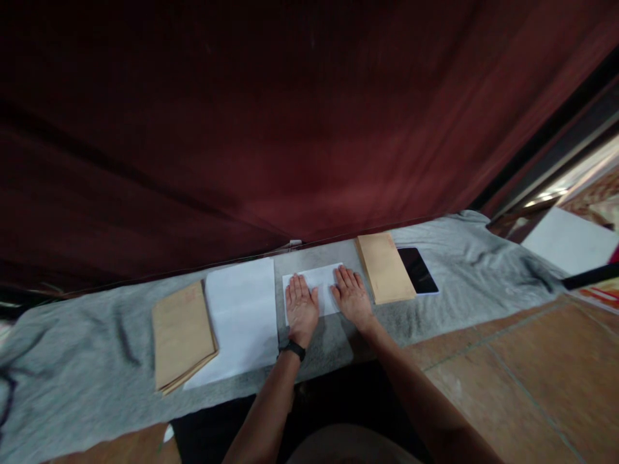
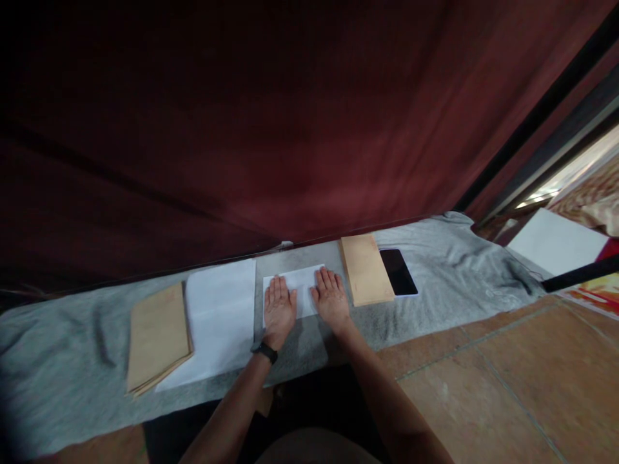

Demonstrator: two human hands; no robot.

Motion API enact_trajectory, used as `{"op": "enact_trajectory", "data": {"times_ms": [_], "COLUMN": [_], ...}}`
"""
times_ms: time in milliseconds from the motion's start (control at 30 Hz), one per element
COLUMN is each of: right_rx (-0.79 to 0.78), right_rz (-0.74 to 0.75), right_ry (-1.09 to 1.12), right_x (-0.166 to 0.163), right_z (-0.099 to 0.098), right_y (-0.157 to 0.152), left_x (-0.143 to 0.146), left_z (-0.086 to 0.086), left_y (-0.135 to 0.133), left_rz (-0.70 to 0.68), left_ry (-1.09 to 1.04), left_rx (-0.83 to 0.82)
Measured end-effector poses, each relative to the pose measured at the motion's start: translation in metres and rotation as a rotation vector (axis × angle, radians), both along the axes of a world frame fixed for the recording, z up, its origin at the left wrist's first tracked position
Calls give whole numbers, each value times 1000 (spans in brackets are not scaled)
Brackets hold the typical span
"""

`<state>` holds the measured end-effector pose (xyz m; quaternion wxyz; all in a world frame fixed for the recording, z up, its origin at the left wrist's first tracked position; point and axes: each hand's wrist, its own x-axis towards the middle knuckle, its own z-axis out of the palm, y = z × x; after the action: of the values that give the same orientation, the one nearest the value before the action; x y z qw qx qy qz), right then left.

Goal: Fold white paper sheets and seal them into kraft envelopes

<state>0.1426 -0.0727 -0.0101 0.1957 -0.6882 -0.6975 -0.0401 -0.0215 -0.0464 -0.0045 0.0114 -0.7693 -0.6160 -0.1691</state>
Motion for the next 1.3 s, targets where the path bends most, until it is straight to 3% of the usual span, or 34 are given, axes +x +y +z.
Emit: {"op": "enact_trajectory", "data": {"times_ms": [333, 500, 767, 967, 1300], "right_rx": [9, 9, -26, -35, 16], "right_rz": [-15, -82, 185, 137, -16], "right_ry": [15, 51, 82, 37, 20], "right_x": [-1, -19, -61, -47, -14], "right_z": [2, 7, 11, 11, -6], "right_y": [-1, -1, -12, -18, -28], "left_x": [-16, -14, -18, -17, -15], "left_z": [1, 2, 1, 1, 2], "left_y": [-16, -15, -15, -15, -16], "left_rz": [42, 47, 29, 14, 40], "left_ry": [-7, 4, 55, 21, -24], "left_rx": [49, 47, -2, -2, 7]}}
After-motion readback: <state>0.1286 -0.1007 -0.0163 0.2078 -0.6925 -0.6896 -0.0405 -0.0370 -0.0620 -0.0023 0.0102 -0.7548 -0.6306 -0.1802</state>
